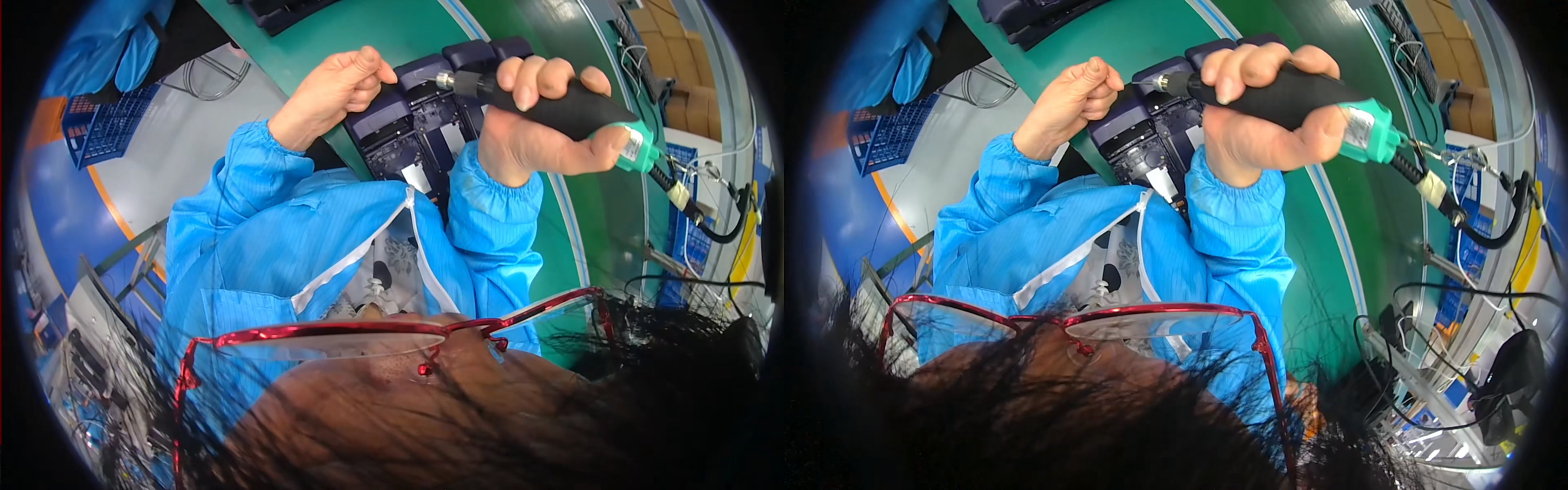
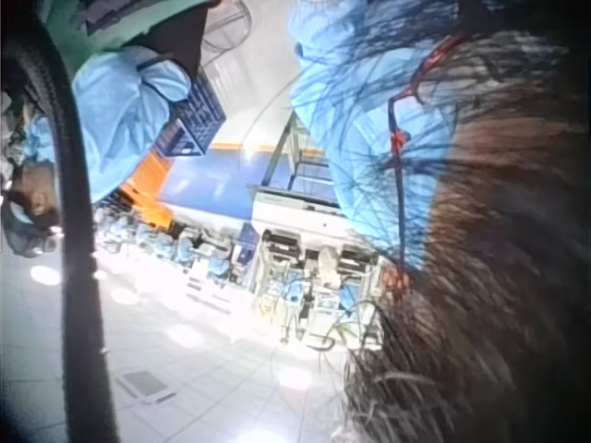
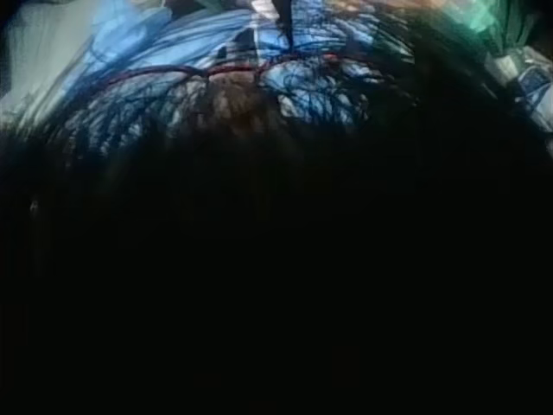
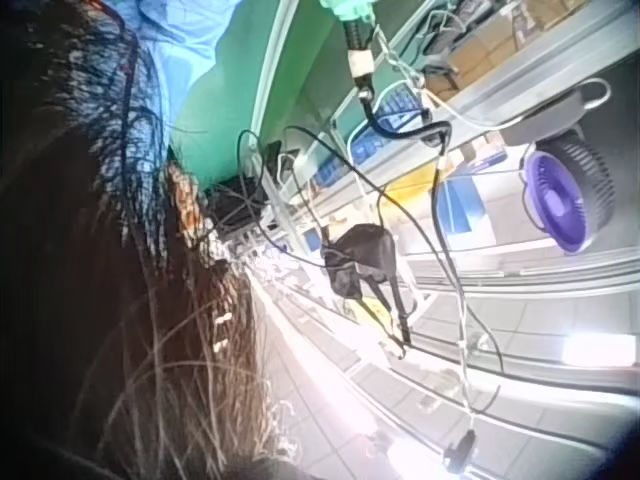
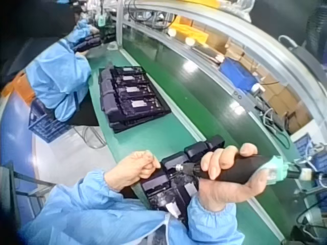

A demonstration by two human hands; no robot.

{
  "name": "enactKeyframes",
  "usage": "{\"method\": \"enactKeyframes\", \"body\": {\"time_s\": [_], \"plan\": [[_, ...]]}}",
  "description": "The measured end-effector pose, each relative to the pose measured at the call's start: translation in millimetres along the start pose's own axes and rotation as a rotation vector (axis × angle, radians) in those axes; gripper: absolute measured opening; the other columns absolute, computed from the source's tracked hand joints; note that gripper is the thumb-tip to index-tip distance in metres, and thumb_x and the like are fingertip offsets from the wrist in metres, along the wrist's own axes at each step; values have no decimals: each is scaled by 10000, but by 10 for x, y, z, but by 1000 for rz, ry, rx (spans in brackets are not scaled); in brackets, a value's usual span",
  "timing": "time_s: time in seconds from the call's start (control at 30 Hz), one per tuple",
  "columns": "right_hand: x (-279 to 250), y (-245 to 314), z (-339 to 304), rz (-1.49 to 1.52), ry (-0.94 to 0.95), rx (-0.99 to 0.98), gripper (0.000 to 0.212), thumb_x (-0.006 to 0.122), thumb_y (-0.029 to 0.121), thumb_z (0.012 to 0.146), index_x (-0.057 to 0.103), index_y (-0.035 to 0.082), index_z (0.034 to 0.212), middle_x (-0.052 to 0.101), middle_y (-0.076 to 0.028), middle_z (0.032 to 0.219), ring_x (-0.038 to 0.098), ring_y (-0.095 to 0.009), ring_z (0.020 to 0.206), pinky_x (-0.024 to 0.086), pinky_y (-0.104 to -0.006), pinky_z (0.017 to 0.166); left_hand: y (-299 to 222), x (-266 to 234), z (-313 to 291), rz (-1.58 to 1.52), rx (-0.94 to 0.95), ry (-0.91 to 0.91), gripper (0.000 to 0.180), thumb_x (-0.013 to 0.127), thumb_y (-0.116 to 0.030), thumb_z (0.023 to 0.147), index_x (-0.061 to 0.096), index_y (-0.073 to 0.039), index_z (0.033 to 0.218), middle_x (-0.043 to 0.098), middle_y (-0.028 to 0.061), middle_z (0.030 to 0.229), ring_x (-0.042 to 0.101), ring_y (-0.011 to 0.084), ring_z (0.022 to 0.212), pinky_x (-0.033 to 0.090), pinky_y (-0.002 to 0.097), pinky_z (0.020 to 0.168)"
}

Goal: Assembling electronic handheld devices on a production line using an electric screwdriver.

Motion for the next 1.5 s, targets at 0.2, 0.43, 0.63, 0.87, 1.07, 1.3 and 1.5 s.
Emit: {"method": "enactKeyframes", "body": {"time_s": [0.2,0.43,0.63,0.87,1.07,1.3,1.5], "plan": [[85,-179,-50,31,18,13,530,440,624,800,559,147,997,524,-92,645,466,-210,465,404,-402,467,-47,-7,-71,67,-24,-78,486,465,-440,929,596,27,957,279,-72,571,223,46,490,190,197,423],[117,-229,-14,-44,92,-21,581,393,675,798,594,169,1003,515,-95,606,449,-204,451,395,-395,450,-93,50,-69,95,-34,-54,507,468,-444,925,570,48,993,289,-68,570,225,46,489,184,200,421],[115,-271,-7,-31,136,-28,583,394,675,802,585,166,1015,518,-99,610,453,-205,451,408,-401,451,-88,53,-70,131,-51,-77,522,458,-447,928,557,62,987,302,-66,575,228,47,489,187,200,424],[163,-215,-13,-33,188,-71,608,384,681,807,565,145,1030,528,-105,626,467,-202,462,421,-399,449,-80,74,-55,163,-45,-66,484,450,-438,939,582,28,945,300,-69,567,221,44,489,185,202,430],[328,-174,-77,1,217,-52,563,577,591,776,484,102,1040,521,-87,701,493,-192,518,433,-369,515,-73,54,-76,181,-48,-83,464,446,-436,948,602,-2,893,293,-81,557,212,39,487,177,202,429],[316,-147,-92,11,173,-34,587,605,610,752,472,108,1025,494,-75,682,484,-195,514,417,-365,535,-77,89,-73,203,-59,-106,470,442,-449,947,604,-15,867,293,-86,552,207,36,483,175,202,426],[321,-107,-85,-2,177,-49,609,600,629,744,467,104,1024,493,-73,675,480,-194,510,422,-367,540,-64,122,-53,190,-85,-98,466,437,-456,947,605,-34,843,297,-88,544,203,35,477,174,203,424]]}}
Point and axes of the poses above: each hand's wrist, its own z-axis towards the middle knuckle, its own x-axis out of the palm, y = z × x, the point moved 8 cm from there along z, towards the middle knuckle
